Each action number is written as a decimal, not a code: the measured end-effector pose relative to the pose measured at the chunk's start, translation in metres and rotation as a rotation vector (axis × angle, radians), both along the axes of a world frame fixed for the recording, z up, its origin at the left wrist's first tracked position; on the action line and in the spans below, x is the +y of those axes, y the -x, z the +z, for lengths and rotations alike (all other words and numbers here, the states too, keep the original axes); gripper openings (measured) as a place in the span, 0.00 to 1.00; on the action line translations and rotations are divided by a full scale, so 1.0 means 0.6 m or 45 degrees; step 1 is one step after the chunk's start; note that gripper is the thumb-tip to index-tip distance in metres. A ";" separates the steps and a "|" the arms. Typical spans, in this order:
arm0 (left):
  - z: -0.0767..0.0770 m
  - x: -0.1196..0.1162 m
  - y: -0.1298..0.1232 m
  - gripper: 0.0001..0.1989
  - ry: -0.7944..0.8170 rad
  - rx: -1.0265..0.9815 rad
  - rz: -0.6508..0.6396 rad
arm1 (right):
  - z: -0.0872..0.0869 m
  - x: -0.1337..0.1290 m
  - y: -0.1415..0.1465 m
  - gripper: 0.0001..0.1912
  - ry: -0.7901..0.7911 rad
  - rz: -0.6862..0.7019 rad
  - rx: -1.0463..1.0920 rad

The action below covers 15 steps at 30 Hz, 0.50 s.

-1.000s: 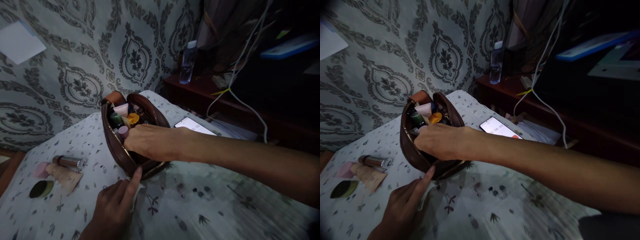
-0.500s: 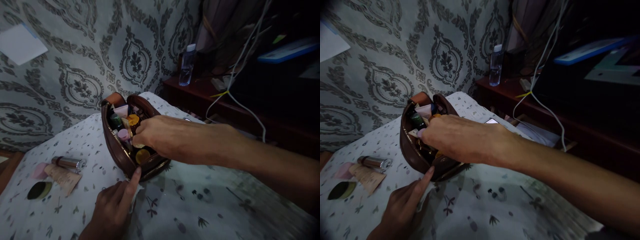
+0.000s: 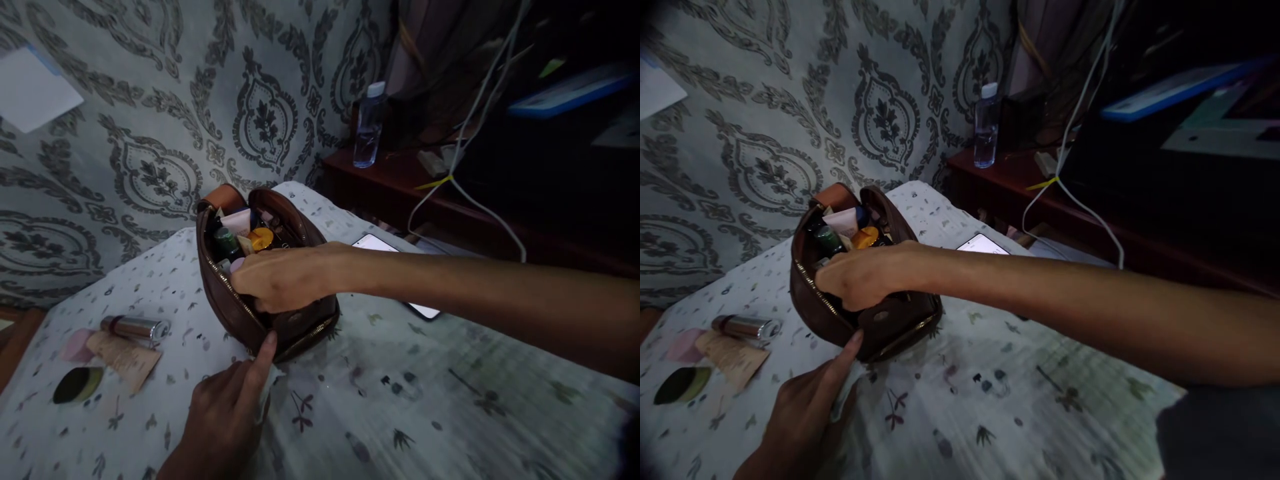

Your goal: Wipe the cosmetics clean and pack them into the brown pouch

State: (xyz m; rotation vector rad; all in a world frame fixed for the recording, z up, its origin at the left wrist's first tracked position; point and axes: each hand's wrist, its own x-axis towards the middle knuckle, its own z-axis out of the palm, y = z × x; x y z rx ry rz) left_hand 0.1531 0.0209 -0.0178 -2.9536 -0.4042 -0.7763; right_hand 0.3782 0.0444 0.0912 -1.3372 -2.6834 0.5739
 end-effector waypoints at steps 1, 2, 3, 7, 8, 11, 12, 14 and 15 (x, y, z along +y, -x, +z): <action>-0.001 0.000 0.000 0.32 -0.004 0.001 0.001 | -0.001 0.004 0.004 0.06 0.029 -0.007 0.026; -0.001 0.000 0.001 0.32 -0.008 0.007 0.009 | -0.002 0.006 0.007 0.07 0.051 -0.019 0.060; -0.002 -0.001 0.000 0.32 -0.013 0.012 0.012 | -0.005 0.008 0.010 0.07 0.074 -0.044 0.094; 0.003 -0.003 -0.003 0.32 -0.024 0.003 0.031 | -0.018 0.014 0.019 0.06 0.073 -0.179 0.199; 0.006 -0.003 -0.004 0.32 -0.027 0.005 0.026 | -0.021 0.015 0.020 0.07 0.048 -0.183 0.206; 0.019 -0.003 -0.008 0.35 -0.060 0.046 -0.013 | -0.028 0.016 0.022 0.07 -0.012 -0.182 0.178; 0.023 -0.003 -0.009 0.36 -0.076 0.056 -0.028 | -0.029 0.015 0.022 0.07 -0.016 -0.193 0.157; 0.028 -0.002 -0.010 0.37 -0.090 0.077 -0.038 | -0.031 0.014 0.021 0.08 -0.016 -0.217 0.121; 0.029 -0.001 -0.011 0.37 -0.090 0.080 -0.035 | -0.032 0.013 0.020 0.08 -0.019 -0.216 0.113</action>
